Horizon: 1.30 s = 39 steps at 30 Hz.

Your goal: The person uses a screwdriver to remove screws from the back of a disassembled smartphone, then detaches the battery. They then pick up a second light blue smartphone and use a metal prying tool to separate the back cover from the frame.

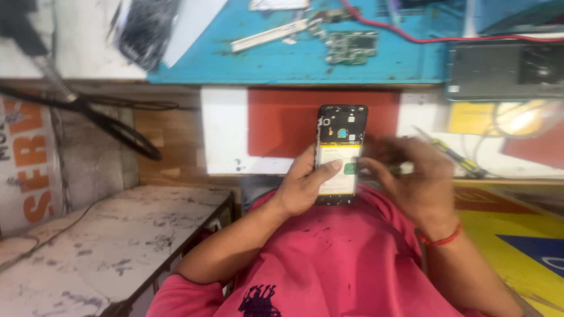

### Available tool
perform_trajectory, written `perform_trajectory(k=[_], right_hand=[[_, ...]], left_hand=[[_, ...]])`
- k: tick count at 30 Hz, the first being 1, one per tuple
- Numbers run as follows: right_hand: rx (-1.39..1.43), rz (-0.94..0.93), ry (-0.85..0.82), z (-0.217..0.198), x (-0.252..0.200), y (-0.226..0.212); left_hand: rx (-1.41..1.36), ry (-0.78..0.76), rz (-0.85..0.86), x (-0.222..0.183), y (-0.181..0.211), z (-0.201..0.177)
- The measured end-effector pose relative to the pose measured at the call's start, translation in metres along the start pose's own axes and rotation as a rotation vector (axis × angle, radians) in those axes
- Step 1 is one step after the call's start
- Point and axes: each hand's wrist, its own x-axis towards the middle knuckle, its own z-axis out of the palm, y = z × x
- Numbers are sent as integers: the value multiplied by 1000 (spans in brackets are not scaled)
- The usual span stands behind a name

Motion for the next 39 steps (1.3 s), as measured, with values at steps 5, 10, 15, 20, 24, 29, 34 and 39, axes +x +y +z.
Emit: perform_trajectory(k=[5,10,15,20,24,29,34,39], right_hand=[[-130,-630,3,-11,35,-29],[103,-390,69,0,40,-27],[98,-389,154,12,29,-10],[158,-387,112,11,32,-7],[54,-466,220,14,30,-6],[-153,-657,504,-3,45,28],[-396,-418,618,-68,59,79],[-443,-465,514,-82,58,79]], left_hand=[[44,-43,-40,-15,4,-17],[42,-6,-66,-15,12,-14],[64,0,-114,-19,20,-8],[14,-55,-130,-17,20,0],[-29,-73,-142,-15,17,2],[-236,-97,-161,-11,14,2],[-278,-103,-147,-9,19,-2],[-271,-77,-156,-9,17,0]])
